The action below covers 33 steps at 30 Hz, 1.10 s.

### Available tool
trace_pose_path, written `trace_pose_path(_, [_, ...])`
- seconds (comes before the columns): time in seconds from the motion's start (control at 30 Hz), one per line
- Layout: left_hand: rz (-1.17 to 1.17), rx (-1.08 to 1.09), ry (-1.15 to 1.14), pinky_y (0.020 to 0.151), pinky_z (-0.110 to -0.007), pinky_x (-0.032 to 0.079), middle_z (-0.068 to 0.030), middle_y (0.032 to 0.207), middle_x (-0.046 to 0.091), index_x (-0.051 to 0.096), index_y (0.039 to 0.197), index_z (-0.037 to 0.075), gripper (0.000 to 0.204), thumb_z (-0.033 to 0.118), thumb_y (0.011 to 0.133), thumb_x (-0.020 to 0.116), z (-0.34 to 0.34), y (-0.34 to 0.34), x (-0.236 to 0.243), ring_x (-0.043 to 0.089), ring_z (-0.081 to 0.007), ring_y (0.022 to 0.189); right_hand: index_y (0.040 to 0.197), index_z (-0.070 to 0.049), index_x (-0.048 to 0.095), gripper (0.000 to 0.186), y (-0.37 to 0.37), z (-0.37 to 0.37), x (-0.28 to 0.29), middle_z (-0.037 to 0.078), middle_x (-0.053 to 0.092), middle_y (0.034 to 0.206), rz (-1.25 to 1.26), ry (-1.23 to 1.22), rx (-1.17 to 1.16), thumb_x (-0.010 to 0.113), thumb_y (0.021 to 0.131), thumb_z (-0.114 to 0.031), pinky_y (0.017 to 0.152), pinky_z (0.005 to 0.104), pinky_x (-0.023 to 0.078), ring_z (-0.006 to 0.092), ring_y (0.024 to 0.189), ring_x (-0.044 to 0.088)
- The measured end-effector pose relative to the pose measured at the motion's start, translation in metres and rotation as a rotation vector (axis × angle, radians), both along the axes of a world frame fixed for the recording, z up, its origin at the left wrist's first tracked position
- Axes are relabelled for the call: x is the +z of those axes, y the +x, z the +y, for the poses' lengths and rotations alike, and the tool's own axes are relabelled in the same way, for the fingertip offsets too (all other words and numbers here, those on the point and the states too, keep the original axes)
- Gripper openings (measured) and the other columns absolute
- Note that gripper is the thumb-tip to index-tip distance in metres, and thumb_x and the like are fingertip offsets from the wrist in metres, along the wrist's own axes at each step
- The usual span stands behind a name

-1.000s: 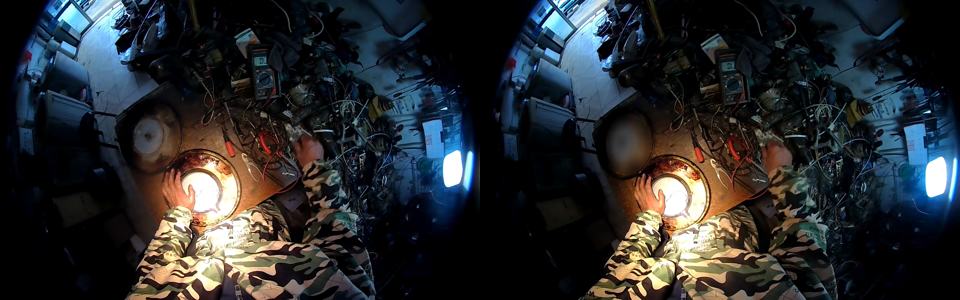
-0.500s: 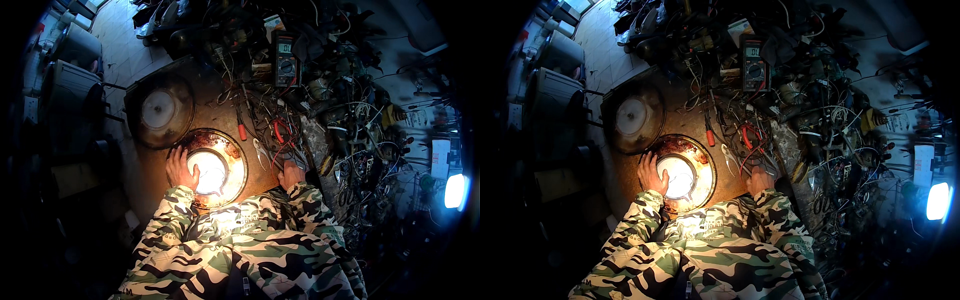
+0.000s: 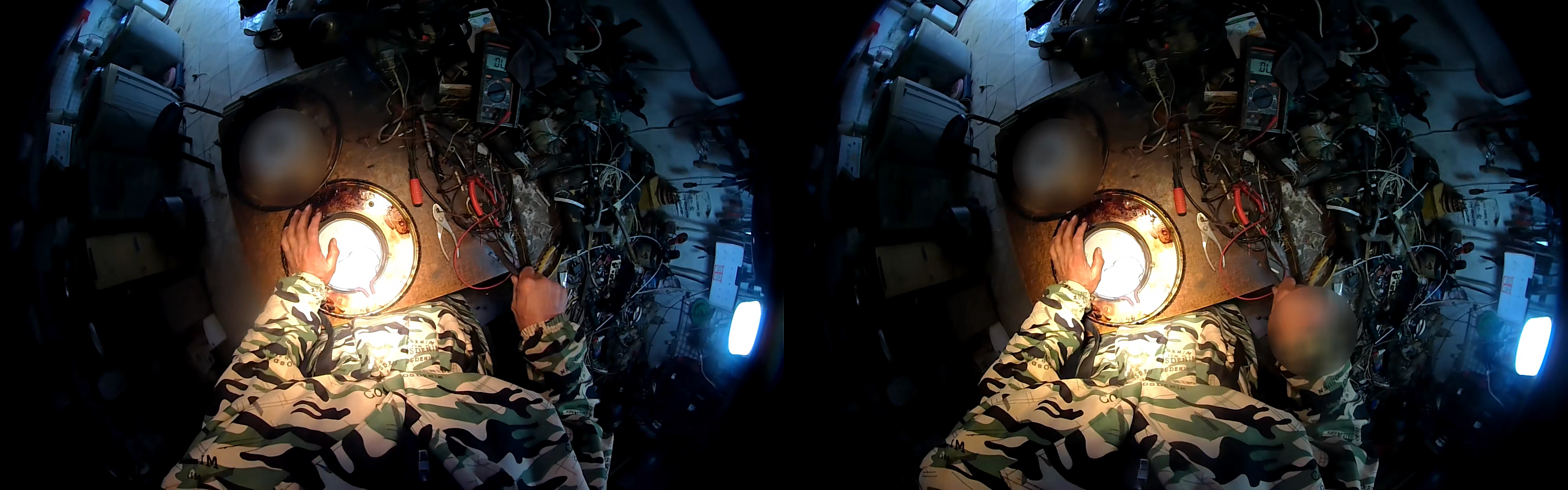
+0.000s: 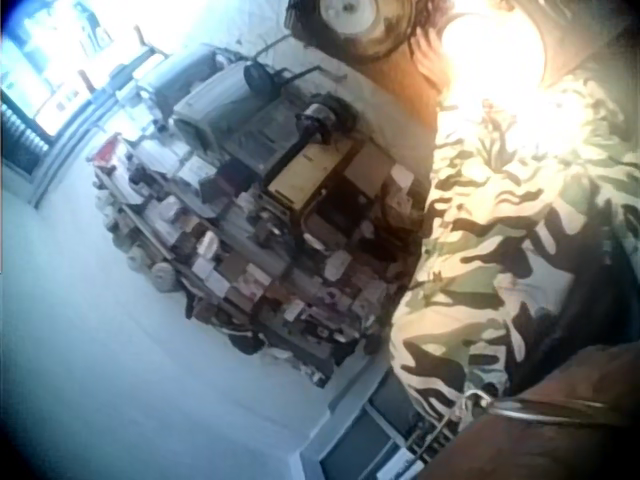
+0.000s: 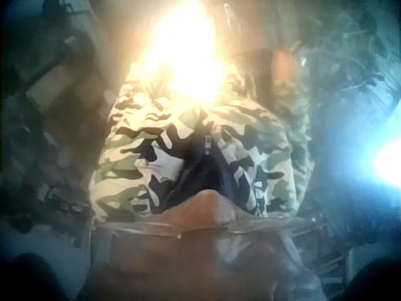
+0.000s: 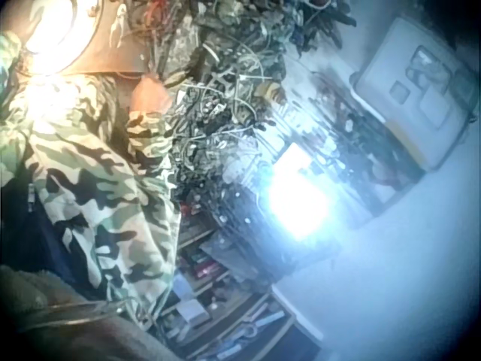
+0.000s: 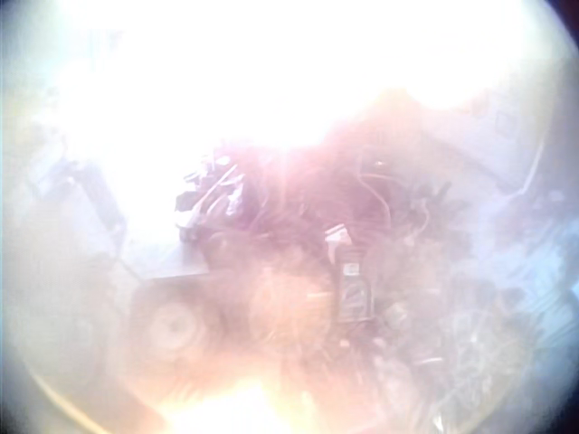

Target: The person places a speaker on a workbench and uses pliers to manipulate the internal components. They repeatedly adjust and reposition parts within the speaker cone area while holding the unit steady.

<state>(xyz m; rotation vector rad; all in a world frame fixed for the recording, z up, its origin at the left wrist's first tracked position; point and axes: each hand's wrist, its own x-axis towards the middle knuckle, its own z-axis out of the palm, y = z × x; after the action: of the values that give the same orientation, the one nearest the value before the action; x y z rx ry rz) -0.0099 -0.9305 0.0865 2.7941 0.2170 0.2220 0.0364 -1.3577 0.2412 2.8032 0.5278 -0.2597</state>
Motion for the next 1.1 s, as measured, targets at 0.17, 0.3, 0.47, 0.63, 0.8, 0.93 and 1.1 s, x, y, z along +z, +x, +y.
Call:
trace_pose_path(0.17, [0.006, 0.002, 0.059, 0.118, -0.058, 0.022, -0.0177, 0.155, 0.040, 0.044, 0.146, 0.005, 0.069, 0.028, 0.086, 0.068, 0.002, 0.004, 0.005, 0.031, -0.0394, 0.146, 0.084, -0.004, 0.063, 0.029, -0.002, 0.017, 0.059, 0.019, 0.066, 0.068, 0.118, 0.207, -0.260, 0.066, 0.097, -0.030, 0.056, 0.0493, 0.052, 0.0390, 0.064, 0.069])
trace_pose_path(0.3, [0.012, 0.020, 0.047, 0.119, -0.057, 0.022, -0.0172, 0.155, 0.040, 0.045, 0.145, 0.006, 0.068, 0.029, 0.086, 0.069, 0.001, -0.001, 0.004, 0.031, -0.0389, 0.146, 0.086, -0.004, 0.067, 0.025, -0.020, 0.053, 0.062, 0.019, 0.065, 0.069, 0.286, 0.628, -0.125, 0.070, 0.095, -0.028, 0.055, 0.0465, 0.050, 0.0387, 0.063, 0.067])
trace_pose_path(0.47, [0.025, 0.026, 0.047, 0.119, -0.057, 0.022, -0.0166, 0.155, 0.040, 0.046, 0.145, 0.007, 0.068, 0.030, 0.085, 0.069, 0.002, 0.001, -0.003, 0.032, -0.0384, 0.146, 0.081, -0.004, 0.064, 0.030, -0.044, 0.082, 0.003, 0.018, 0.067, 0.073, 0.410, 0.665, 0.023, 0.071, 0.094, -0.029, 0.055, 0.0467, 0.050, 0.0386, 0.065, 0.066])
trace_pose_path(0.63, [0.020, 0.020, 0.057, 0.119, -0.057, 0.022, -0.0167, 0.155, 0.041, 0.046, 0.145, 0.006, 0.068, 0.030, 0.085, 0.069, 0.002, 0.002, -0.001, 0.032, -0.0383, 0.146, 0.078, -0.003, 0.061, 0.034, -0.049, 0.089, -0.022, 0.018, 0.064, 0.071, 0.473, 0.680, 0.082, 0.070, 0.095, -0.031, 0.054, 0.0477, 0.049, 0.0398, 0.064, 0.065])
trace_pose_path(0.8, [0.022, 0.020, 0.063, 0.118, -0.056, 0.022, -0.0168, 0.155, 0.041, 0.045, 0.145, 0.007, 0.069, 0.030, 0.085, 0.070, 0.002, 0.002, -0.004, 0.032, -0.0382, 0.146, 0.079, -0.003, 0.061, 0.035, -0.037, 0.090, -0.031, 0.017, 0.066, 0.073, 0.513, 0.668, 0.145, 0.069, 0.095, -0.033, 0.055, 0.0479, 0.048, 0.0380, 0.063, 0.065])
trace_pose_path(0.93, [0.015, 0.019, 0.066, 0.118, -0.056, 0.022, -0.0166, 0.155, 0.041, 0.045, 0.145, 0.006, 0.069, 0.029, 0.085, 0.070, 0.001, 0.001, -0.003, 0.032, -0.0381, 0.145, 0.076, -0.003, 0.062, 0.041, -0.018, 0.087, -0.036, 0.018, 0.064, 0.068, 0.583, 0.617, 0.201, 0.067, 0.096, -0.038, 0.057, 0.0491, 0.048, 0.0386, 0.063, 0.064])
trace_pose_path(1.1, [0.001, 0.023, 0.058, 0.118, -0.056, 0.023, -0.0157, 0.155, 0.041, 0.045, 0.145, 0.007, 0.069, 0.029, 0.084, 0.070, 0.002, 0.001, -0.002, 0.032, -0.0381, 0.145, 0.074, -0.003, 0.061, 0.043, 0.010, 0.091, -0.035, 0.017, 0.062, 0.065, 0.613, 0.611, 0.337, 0.066, 0.096, -0.040, 0.055, 0.0487, 0.048, 0.0378, 0.061, 0.064])
